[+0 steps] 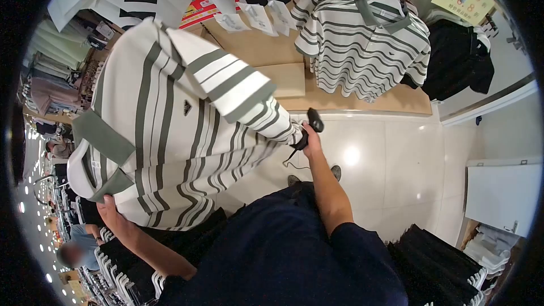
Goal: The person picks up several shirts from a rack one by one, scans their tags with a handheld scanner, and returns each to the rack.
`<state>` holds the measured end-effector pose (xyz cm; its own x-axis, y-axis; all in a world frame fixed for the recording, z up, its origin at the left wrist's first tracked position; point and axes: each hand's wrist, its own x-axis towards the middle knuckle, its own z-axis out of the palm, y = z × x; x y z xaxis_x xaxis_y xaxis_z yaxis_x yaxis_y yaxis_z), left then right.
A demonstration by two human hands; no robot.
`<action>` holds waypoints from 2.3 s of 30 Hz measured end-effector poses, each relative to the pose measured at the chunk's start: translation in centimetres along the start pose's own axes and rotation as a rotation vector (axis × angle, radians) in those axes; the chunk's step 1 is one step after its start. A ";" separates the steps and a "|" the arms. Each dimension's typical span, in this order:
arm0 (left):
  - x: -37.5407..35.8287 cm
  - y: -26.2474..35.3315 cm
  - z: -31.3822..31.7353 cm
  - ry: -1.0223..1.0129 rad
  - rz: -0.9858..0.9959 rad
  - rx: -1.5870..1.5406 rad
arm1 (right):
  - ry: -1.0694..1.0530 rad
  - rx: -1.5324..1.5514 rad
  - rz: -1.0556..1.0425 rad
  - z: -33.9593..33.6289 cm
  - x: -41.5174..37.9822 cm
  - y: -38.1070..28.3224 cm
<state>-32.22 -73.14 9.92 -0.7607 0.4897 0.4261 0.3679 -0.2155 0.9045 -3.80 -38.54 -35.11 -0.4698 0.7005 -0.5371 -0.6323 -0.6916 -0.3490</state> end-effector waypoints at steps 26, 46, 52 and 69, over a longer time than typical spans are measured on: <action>-6.5 -16.4 12.9 -0.051 -0.641 0.138 | -0.357 -0.935 -0.570 21.0 -14.8 -11.2; -6.7 -17.9 21.4 0.121 -0.472 -0.289 | -0.547 -1.196 0.098 22.3 -21.0 -5.5; -5.8 -18.3 20.5 0.090 -0.466 -0.077 | -0.634 -1.319 -0.087 21.8 -19.1 -4.2; -6.7 -28.6 15.6 -0.432 -0.440 0.580 | -0.228 -1.332 -0.622 18.8 -11.6 -18.5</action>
<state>-29.26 -57.05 -19.02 -0.6710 0.7328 -0.1130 0.3923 0.4802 0.7846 1.77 -30.53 -7.95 -0.5060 0.8615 0.0426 0.1928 0.1611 -0.9679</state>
